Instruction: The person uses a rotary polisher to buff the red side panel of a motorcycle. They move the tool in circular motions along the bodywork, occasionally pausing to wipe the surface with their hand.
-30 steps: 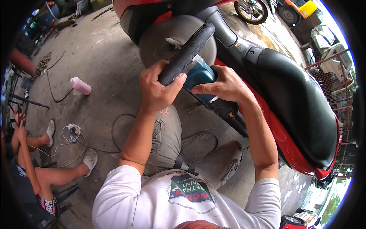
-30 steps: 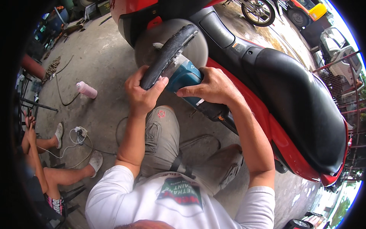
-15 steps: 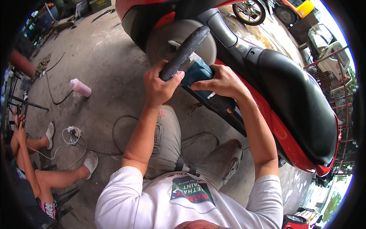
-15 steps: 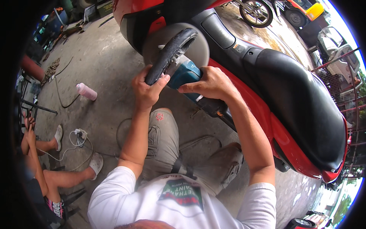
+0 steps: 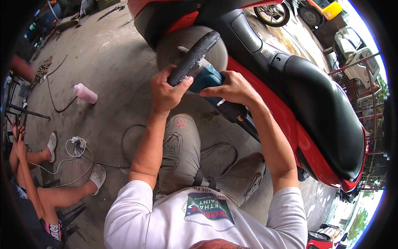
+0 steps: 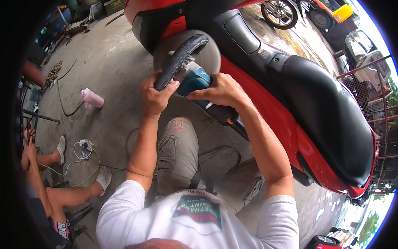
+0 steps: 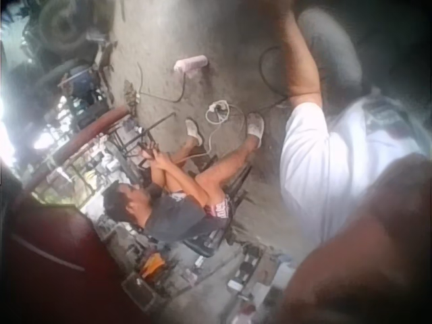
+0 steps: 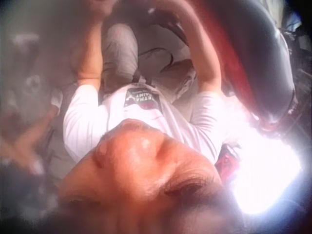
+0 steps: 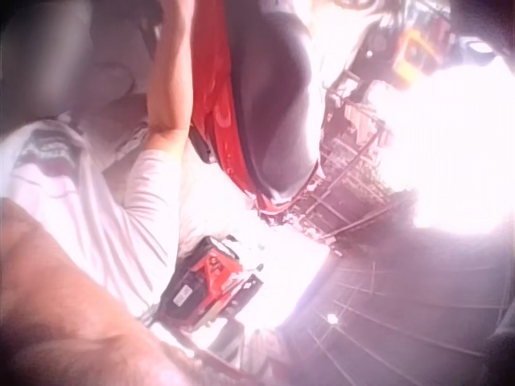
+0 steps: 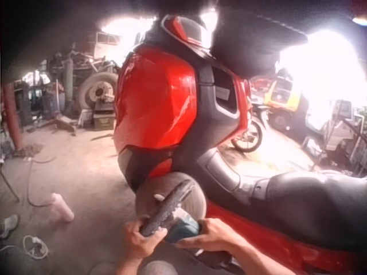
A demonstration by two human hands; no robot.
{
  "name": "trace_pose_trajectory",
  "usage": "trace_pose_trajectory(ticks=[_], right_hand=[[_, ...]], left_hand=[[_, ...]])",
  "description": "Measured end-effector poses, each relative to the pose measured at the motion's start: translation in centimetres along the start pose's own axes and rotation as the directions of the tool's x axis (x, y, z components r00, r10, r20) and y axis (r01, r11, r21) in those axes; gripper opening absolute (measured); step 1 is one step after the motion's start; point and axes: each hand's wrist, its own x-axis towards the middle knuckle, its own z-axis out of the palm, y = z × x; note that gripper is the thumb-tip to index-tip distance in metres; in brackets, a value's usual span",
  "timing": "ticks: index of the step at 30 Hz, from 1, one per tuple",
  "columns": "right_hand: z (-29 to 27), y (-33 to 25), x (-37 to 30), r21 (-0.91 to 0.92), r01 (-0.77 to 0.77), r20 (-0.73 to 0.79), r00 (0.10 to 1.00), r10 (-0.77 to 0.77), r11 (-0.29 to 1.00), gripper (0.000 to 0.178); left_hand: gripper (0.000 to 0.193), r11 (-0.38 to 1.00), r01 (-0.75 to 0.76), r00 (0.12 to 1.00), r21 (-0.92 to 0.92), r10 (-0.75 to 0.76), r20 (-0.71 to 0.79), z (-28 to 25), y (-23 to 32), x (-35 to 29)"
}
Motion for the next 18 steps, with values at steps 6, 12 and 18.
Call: trace_pose_trajectory(ticks=[6, 12, 18], right_hand=[[-2.1, -1.9, -3.1, 0.018, 0.04, -0.037, 0.999, -0.039, 0.999, 0.07], [-3.5, -1.7, -6.3, 0.015, 0.151, -0.089, 0.985, -0.149, 0.988, 0.074], [-3.3, -2.4, -8.3, -0.057, 0.184, -0.132, 0.973, -0.191, 0.981, 0.08]], left_hand=[[0.018, 0.997, -0.068, 0.998, -0.048, 0.067, -0.012, 0.4, 2.4, 0.0], [0.018, 0.977, -0.213, 0.977, 0.01, 0.213, -0.024, 0.3, 6.0, -0.7], [0.017, 0.967, -0.252, 0.967, -0.037, 0.25, -0.059, 0.1, 7.7, -1.6]])
